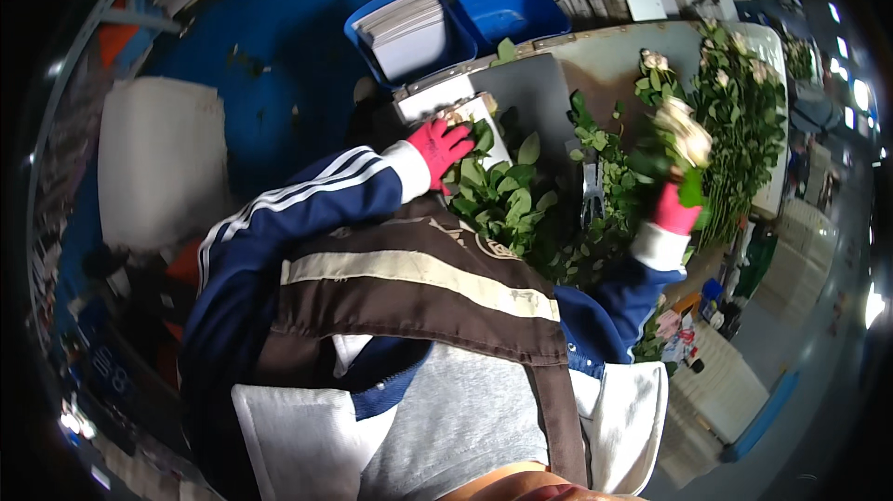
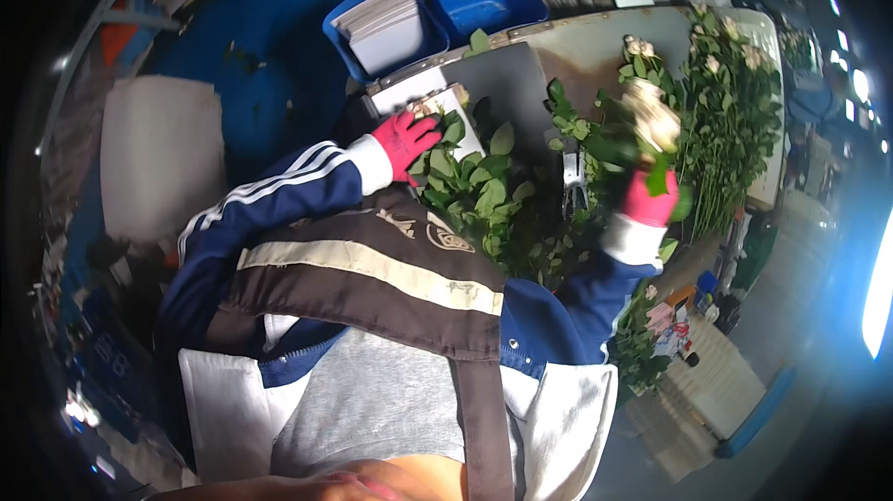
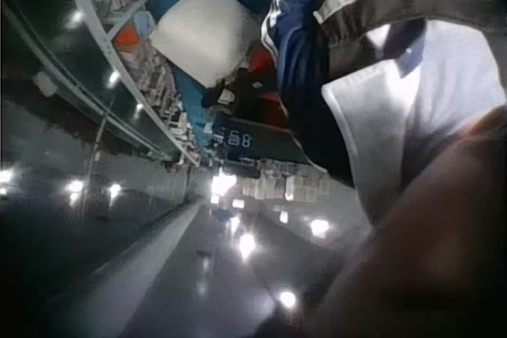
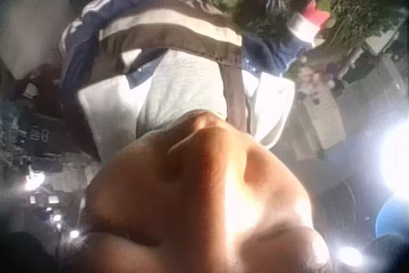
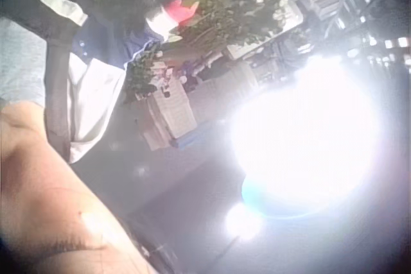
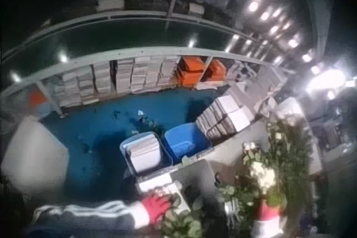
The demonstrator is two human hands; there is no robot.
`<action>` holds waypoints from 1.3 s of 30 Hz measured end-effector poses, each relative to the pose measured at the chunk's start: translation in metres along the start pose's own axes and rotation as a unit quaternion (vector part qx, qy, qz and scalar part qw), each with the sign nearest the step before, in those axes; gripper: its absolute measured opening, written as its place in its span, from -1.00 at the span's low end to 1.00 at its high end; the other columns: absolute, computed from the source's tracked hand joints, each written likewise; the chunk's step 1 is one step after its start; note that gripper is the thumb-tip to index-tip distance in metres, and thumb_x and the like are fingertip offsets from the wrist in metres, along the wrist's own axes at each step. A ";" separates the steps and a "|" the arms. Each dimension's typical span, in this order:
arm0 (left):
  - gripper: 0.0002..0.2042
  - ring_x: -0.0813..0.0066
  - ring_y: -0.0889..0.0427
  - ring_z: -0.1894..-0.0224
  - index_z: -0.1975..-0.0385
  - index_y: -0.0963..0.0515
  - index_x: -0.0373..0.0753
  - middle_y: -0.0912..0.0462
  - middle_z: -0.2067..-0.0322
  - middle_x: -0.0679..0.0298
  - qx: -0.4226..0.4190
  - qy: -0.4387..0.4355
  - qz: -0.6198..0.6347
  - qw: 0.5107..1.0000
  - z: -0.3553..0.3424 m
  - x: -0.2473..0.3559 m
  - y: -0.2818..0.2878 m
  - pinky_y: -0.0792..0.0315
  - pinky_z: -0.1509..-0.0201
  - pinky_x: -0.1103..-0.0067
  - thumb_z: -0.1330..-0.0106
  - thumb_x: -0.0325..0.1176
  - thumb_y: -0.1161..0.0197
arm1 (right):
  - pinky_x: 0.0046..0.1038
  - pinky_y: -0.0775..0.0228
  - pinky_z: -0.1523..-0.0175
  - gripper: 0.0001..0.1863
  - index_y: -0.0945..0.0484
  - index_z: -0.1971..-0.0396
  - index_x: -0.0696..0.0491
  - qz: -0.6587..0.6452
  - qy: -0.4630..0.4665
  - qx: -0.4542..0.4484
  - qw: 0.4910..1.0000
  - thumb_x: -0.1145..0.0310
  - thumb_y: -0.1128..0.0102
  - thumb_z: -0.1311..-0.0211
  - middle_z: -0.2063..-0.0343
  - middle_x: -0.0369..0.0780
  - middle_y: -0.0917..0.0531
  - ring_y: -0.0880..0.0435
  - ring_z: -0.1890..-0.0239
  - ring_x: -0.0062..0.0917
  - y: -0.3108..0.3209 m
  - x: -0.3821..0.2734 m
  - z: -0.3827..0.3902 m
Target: The person wraps individual white roses in white paper and places them into a blue bin. They repeatedly pick up roses, fold paper around them, and deposit the wrapped flowers into the bin.
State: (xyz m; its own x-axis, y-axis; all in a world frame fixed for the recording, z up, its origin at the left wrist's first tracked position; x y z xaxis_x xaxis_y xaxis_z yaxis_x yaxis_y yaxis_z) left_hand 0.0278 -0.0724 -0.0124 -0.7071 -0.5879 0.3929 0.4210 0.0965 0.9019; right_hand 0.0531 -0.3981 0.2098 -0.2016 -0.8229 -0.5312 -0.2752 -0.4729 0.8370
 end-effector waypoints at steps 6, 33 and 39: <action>-0.05 -0.05 -0.25 -0.12 -0.28 -0.21 -0.03 -0.18 -0.27 0.10 -0.030 0.077 -0.049 0.995 -0.010 0.023 -0.001 -0.26 -0.15 0.16 0.17 0.25 -0.37 | -0.39 -0.41 0.12 -0.59 -0.59 0.18 0.22 -0.148 -0.192 -0.276 0.930 0.16 -0.20 -0.16 0.35 -0.01 -0.67 -0.64 0.27 -0.29 -0.251 0.085 0.104; -0.05 -0.05 0.02 -0.40 -0.34 -0.11 -0.18 -0.11 -0.34 0.13 0.107 -0.083 0.022 0.991 -0.032 0.047 0.009 0.12 -0.43 0.12 0.01 0.25 -0.26 | -0.23 -0.43 0.08 -0.69 -0.59 0.12 0.00 0.062 0.075 -0.193 0.976 0.37 -0.19 -0.09 0.13 0.03 -0.53 -0.55 0.15 -0.02 -0.265 0.025 0.113; -0.11 0.09 0.04 -0.44 -0.36 -0.09 -0.21 -0.01 -0.40 0.06 0.047 -0.051 0.021 0.997 -0.027 0.028 -0.010 0.18 -0.48 0.27 -0.12 0.23 -0.16 | -0.29 -0.40 -0.07 -0.56 -0.51 -0.07 -0.02 0.014 0.019 -0.272 0.962 0.30 -0.19 -0.16 0.05 0.01 -0.55 -0.55 0.01 -0.09 -0.252 0.027 0.105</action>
State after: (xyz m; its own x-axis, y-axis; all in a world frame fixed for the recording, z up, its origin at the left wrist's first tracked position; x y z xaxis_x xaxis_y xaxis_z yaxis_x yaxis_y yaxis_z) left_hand 0.0199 -0.1116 -0.0151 -0.7454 -0.4980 0.4432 0.4001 0.1977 0.8949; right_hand 0.0187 -0.2679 -0.0289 -0.1647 -0.8440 -0.5104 0.2649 -0.5363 0.8014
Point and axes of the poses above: each hand's wrist, its own z-axis away from the middle knuckle, its own y-axis out of the back of the hand, x = y × z, the point moved 7 cm from there along -z, towards the middle knuckle
